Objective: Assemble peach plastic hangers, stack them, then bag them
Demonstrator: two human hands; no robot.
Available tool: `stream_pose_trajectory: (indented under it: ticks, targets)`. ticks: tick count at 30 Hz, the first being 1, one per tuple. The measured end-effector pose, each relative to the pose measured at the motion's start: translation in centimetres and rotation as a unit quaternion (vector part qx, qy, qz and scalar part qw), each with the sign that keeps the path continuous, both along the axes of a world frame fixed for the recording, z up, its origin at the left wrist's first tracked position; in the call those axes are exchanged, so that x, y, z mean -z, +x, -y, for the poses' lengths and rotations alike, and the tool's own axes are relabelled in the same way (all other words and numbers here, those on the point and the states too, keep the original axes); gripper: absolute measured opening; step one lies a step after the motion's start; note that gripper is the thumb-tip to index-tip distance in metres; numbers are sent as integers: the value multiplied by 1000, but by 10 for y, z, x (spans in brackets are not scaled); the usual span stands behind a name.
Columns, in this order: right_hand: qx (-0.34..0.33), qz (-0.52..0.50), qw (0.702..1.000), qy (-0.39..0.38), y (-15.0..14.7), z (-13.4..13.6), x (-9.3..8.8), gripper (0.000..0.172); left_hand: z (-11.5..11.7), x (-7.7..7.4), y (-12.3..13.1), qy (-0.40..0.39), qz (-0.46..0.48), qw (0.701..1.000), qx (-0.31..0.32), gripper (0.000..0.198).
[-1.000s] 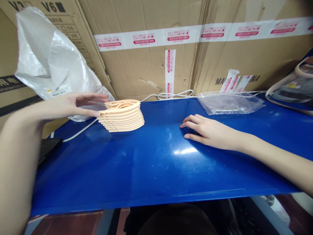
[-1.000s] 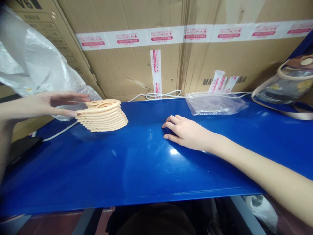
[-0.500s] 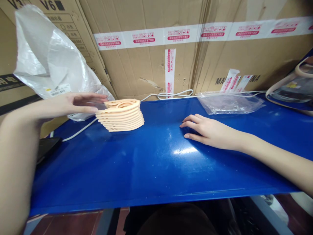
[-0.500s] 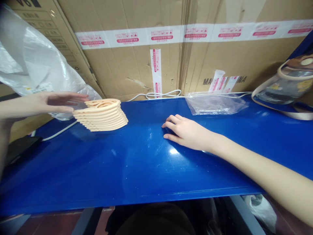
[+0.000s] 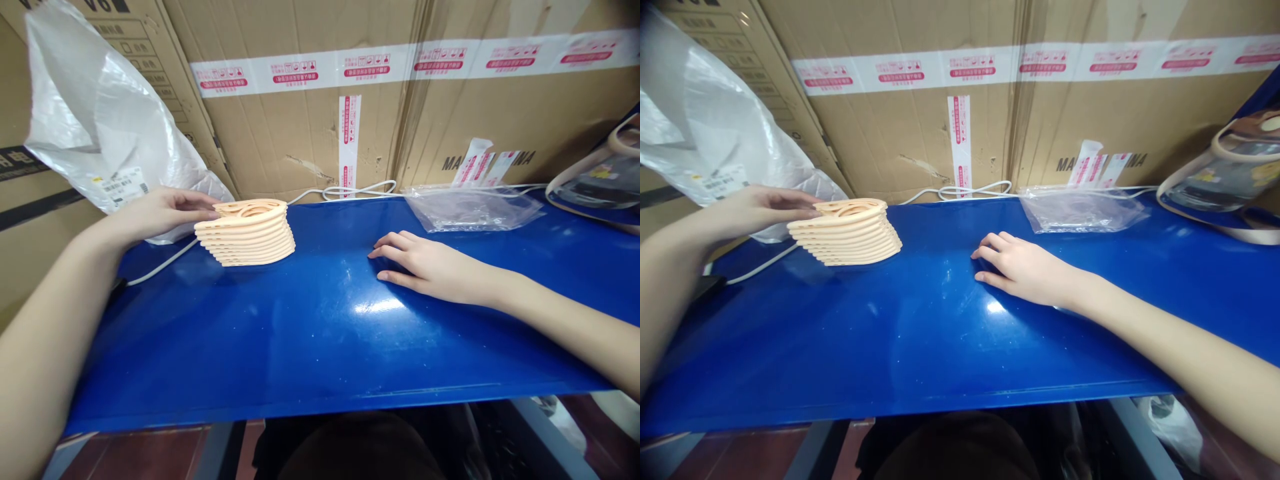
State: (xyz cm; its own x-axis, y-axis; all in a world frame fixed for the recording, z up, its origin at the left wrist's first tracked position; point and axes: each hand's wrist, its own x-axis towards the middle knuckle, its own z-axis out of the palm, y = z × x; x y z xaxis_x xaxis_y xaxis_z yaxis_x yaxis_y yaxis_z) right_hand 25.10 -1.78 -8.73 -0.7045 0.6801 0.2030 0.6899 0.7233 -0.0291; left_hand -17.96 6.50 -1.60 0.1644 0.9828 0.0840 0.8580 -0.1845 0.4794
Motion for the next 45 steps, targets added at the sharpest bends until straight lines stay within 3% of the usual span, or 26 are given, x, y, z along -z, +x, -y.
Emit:
stream_pose_trajectory:
  ticks: [5, 10, 17, 25, 38, 45]
  targets:
    - [1, 6, 1000, 0, 0, 0, 0, 48, 8, 0, 6, -1, 26, 1000, 16, 65]
    - [0, 9, 1000, 4, 0, 0, 0, 48, 7, 4, 4, 49, 15, 999, 8, 51]
    - [1, 4, 1000, 1, 1, -1, 1, 49, -17, 15, -14, 106, -6, 994, 24, 63]
    - [5, 10, 1000, 2, 1, -1, 1, 48, -18, 13, -16, 114, -10, 992, 48, 63]
    - [5, 12, 1000, 3, 1, 0, 0, 47, 8, -1, 6, 29, -6, 1000, 6, 58]
    - [1, 12, 1000, 7, 0, 0, 1, 48, 4, -4, 0, 7, -5, 1000, 13, 68]
